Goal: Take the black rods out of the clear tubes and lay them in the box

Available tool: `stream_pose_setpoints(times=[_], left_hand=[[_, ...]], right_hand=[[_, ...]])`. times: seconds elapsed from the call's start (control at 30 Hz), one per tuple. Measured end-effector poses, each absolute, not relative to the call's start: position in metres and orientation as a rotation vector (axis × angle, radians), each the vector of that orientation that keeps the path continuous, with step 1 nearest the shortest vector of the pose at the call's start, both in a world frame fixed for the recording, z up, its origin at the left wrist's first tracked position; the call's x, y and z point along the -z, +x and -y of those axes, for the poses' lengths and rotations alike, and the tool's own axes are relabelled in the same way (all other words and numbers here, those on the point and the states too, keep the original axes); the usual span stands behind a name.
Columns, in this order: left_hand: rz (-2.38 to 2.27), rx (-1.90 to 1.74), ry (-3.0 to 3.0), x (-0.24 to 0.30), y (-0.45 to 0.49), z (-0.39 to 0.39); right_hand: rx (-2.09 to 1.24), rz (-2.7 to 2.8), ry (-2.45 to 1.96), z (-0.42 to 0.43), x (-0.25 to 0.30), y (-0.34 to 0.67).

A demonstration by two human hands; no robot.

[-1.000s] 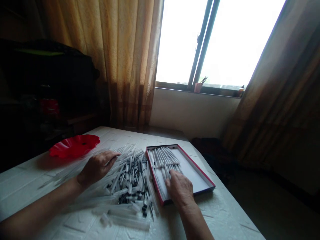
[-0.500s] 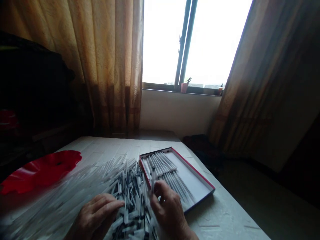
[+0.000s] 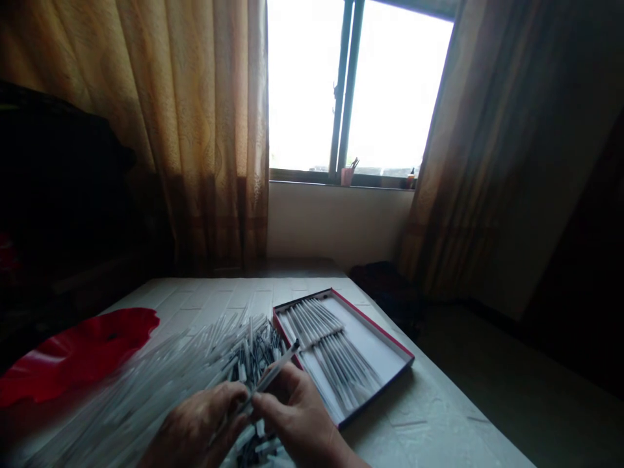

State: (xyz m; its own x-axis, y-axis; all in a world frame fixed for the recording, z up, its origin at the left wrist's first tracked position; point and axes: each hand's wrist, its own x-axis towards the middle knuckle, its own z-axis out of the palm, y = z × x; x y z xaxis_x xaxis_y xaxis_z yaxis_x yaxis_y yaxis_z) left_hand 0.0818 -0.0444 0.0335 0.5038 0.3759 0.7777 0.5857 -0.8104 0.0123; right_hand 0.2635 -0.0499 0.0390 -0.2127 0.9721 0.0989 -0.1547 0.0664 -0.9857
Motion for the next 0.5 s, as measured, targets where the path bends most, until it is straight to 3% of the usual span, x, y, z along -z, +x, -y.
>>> stream_pose_setpoints(times=[0.5], left_hand=[[0.984,1.174,-2.588,0.009,0.036,0.032]], right_hand=[[-1.279,1.173,-1.058,0.039,-0.007,0.279]])
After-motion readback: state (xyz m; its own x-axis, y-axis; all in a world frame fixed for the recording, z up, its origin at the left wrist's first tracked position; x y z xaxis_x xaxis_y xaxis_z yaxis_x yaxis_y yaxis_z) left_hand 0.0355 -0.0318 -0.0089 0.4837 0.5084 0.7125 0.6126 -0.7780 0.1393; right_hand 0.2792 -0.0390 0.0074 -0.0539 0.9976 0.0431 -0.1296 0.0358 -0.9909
